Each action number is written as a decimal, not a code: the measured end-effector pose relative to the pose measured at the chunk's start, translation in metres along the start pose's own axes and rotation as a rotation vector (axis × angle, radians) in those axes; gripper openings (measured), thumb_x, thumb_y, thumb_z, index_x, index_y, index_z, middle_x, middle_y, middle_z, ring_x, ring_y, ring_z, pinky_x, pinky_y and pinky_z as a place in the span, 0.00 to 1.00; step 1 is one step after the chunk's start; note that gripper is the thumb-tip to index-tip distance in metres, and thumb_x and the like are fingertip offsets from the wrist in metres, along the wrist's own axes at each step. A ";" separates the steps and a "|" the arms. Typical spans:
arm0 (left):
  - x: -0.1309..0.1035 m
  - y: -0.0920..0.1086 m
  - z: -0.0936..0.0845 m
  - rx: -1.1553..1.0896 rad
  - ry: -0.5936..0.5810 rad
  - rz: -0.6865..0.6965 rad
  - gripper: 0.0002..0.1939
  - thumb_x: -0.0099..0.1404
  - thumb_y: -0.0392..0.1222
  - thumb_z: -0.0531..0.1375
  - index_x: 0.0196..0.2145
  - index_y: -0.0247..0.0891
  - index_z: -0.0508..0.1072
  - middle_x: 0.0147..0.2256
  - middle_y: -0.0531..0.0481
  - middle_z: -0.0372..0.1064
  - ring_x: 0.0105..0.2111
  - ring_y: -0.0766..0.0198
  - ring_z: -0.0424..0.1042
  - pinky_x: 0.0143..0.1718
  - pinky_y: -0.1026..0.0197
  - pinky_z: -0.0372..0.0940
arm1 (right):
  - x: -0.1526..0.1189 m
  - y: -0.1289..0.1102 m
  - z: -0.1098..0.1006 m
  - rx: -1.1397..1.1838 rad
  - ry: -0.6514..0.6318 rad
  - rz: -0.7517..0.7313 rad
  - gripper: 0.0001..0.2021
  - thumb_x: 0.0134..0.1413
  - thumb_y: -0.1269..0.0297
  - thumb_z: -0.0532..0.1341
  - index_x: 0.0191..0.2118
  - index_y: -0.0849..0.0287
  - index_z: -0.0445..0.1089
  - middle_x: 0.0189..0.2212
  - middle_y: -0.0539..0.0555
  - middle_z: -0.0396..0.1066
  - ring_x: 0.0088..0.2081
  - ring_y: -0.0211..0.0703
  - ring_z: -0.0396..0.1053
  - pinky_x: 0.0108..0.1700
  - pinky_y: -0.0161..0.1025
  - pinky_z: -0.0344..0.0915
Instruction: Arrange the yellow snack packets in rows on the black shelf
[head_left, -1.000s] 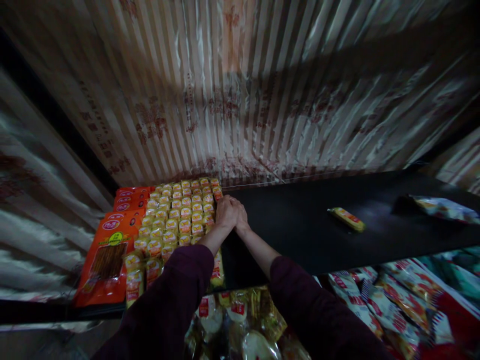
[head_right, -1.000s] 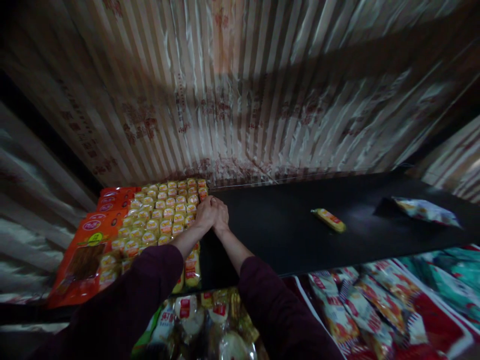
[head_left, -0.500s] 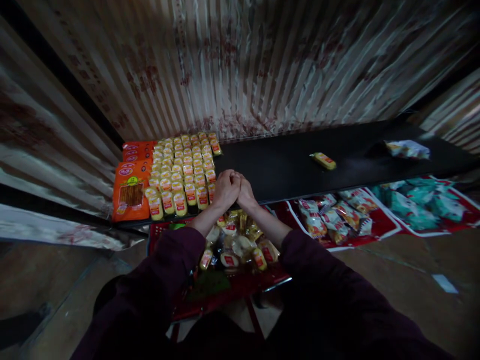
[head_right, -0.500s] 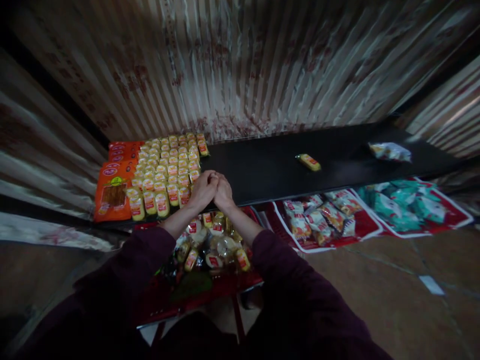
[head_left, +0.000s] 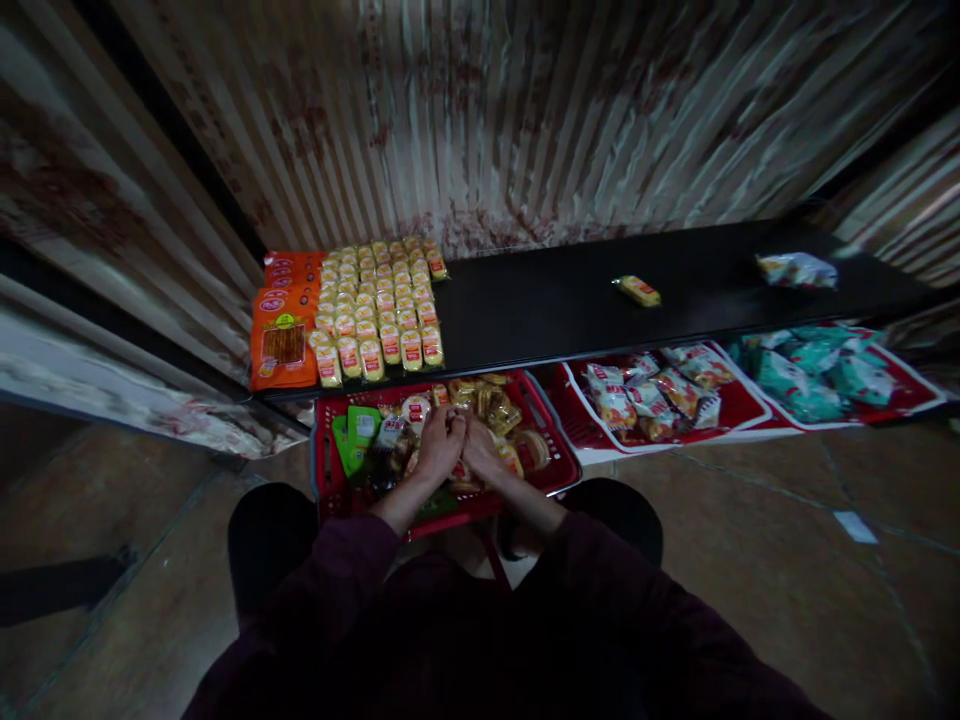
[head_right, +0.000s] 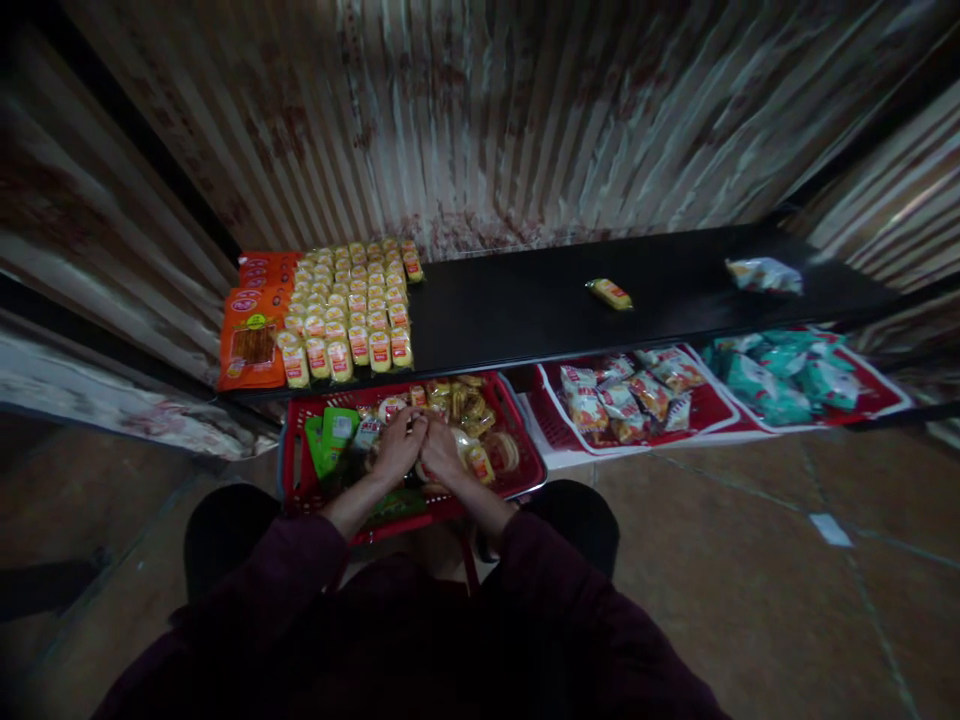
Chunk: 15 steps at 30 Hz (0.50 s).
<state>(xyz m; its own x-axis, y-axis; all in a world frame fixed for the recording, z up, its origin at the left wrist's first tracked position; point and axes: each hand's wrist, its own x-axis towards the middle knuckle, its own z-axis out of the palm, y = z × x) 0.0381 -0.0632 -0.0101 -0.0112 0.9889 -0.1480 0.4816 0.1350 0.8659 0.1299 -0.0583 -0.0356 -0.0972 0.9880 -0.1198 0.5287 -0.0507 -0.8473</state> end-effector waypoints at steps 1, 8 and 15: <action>-0.003 -0.010 0.004 -0.001 -0.009 -0.058 0.12 0.62 0.35 0.52 0.42 0.35 0.72 0.44 0.43 0.71 0.47 0.61 0.68 0.53 0.58 0.60 | -0.002 0.007 0.007 -0.009 -0.051 0.038 0.12 0.52 0.71 0.51 0.37 0.61 0.72 0.37 0.60 0.74 0.40 0.45 0.70 0.47 0.38 0.63; 0.016 -0.048 0.026 -0.092 -0.027 -0.277 0.12 0.63 0.33 0.52 0.39 0.39 0.74 0.46 0.47 0.72 0.48 0.63 0.68 0.53 0.61 0.60 | 0.017 0.038 0.024 0.033 -0.128 0.189 0.12 0.45 0.75 0.54 0.34 0.62 0.72 0.37 0.62 0.75 0.40 0.46 0.71 0.48 0.38 0.63; 0.047 -0.074 0.047 -0.086 0.015 -0.353 0.12 0.61 0.31 0.53 0.37 0.39 0.74 0.42 0.46 0.74 0.42 0.62 0.72 0.47 0.61 0.64 | 0.038 0.070 0.019 0.286 -0.057 0.269 0.14 0.37 0.76 0.57 0.34 0.58 0.71 0.34 0.55 0.75 0.39 0.45 0.71 0.50 0.41 0.63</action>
<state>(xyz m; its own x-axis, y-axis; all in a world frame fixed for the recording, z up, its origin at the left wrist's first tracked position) 0.0435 -0.0297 -0.1037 -0.1766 0.8811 -0.4387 0.3706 0.4724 0.7997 0.1470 -0.0268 -0.1092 -0.0379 0.9249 -0.3784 0.2865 -0.3527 -0.8908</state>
